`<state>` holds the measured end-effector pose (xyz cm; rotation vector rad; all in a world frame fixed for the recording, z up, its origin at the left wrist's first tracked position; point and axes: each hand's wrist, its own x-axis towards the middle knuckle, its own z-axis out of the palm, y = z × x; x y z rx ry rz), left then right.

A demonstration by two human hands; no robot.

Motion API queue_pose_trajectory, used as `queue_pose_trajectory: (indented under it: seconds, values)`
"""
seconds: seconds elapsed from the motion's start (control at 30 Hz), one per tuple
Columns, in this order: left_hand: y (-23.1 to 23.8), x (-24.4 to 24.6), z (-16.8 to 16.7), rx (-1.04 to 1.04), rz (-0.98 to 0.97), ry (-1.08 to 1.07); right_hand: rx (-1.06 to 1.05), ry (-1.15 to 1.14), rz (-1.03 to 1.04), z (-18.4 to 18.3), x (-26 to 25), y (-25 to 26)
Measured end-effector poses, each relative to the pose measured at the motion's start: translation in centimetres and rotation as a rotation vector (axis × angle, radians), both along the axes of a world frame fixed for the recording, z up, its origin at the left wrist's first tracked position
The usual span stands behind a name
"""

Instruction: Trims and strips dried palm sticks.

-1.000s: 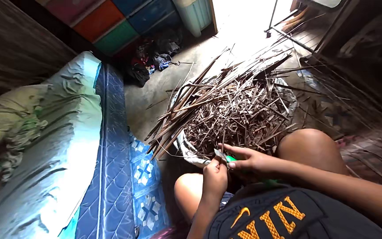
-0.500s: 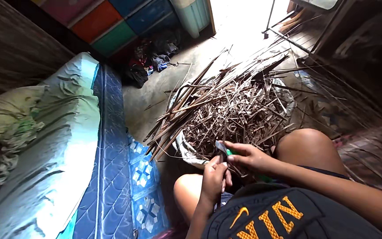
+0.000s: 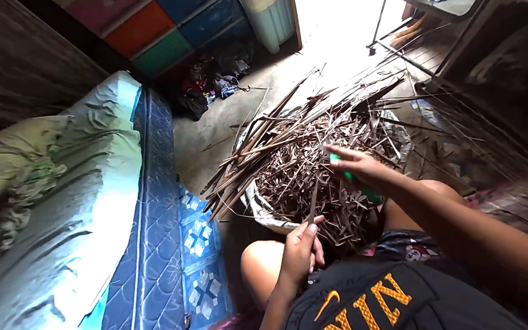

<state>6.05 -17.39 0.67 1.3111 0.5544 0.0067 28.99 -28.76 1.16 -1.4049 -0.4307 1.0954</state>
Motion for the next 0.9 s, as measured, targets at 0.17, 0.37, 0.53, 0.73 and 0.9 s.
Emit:
queue_pose_trajectory:
  seconds: [0.17,0.37,0.53,0.73,0.9]
  values:
    - [-0.3,1.3,0.6,0.188,0.038,0.135,0.117,0.116,0.280,-1.4,-5.6,-0.2]
    - [-0.2,1.1,-0.4,0.564,0.023,0.182,0.017,0.028,0.257,-1.7,-4.4,0.1]
    - [-0.2,1.6,-0.3,0.952,0.084,0.270,-0.026,0.043,0.446,-1.0,-8.7,-0.5]
    - [-0.7,1.6,-1.1,1.075,0.079,0.216,-0.036,-0.054,0.253,-2.3,-9.7,-0.2]
    - [-1.3,1.4,-1.2,0.973,0.011,0.200,-0.070,-0.143,-0.014,-3.3,-5.1,0.9]
